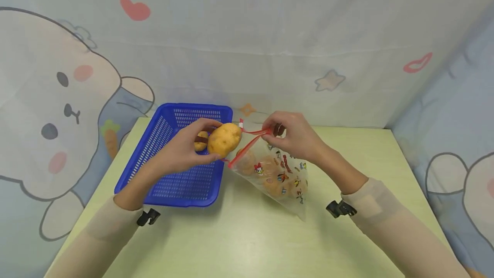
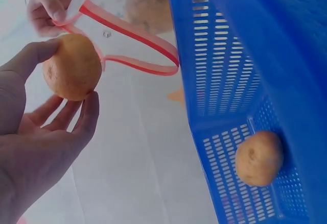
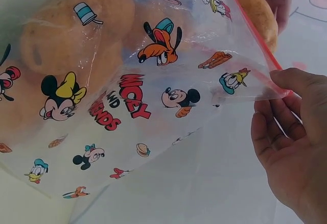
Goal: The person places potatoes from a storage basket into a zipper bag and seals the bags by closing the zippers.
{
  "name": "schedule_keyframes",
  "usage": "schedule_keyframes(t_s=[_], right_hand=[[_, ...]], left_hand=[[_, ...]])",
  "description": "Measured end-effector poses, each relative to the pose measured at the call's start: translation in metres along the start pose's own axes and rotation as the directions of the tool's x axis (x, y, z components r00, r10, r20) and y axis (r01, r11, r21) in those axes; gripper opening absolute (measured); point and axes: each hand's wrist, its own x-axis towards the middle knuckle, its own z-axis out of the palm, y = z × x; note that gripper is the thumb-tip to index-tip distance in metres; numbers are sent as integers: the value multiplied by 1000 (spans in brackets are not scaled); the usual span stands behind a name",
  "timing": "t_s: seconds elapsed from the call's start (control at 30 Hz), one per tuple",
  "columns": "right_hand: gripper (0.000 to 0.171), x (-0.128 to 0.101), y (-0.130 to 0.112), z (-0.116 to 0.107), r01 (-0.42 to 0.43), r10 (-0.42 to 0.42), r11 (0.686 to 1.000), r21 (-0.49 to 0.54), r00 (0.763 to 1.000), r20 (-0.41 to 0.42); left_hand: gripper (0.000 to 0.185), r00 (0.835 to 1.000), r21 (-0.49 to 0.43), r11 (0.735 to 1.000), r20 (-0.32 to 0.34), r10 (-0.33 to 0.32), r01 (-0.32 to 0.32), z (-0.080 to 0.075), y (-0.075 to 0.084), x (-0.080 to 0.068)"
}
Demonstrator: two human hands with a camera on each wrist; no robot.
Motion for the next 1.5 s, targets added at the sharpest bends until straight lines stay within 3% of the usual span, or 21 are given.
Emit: schedule_keyframes(t_s=[0.13, 0.3, 0.63, 0.83, 1.0, 1.27, 1.5], right_hand=[[16, 1, -2, 1, 3, -3, 1000, -2, 1000, 11], [17, 2, -5, -1, 19, -19, 1000, -1, 999, 39], [19, 1, -9, -6, 23, -21, 999, -30, 997, 77], [20, -1, -10, -6, 38, -36, 999, -34, 997, 63], [21, -3, -10, -7, 72, -70, 997, -34, 996, 49], [20, -6, -11, -7, 73, -72, 997, -34, 997, 30], [21, -6, -11, -5, 77, -76, 996, -40, 997, 27]], left_hand=[[71, 996, -28, 999, 82, 43, -40, 4, 0, 9], [70, 983, -148, 989, 181, 39, -12, 4, -4, 16], [68, 965, -249, 968, 255, 64, 2, 2, -14, 18], [66, 954, -263, 965, 290, 70, 9, 7, -12, 20], [65, 960, -274, 962, 275, 56, 22, 14, -8, 24], [60, 986, -290, 957, 162, 35, 14, 38, -10, 22], [52, 993, -325, 945, 119, 5, 35, 53, -7, 19]])
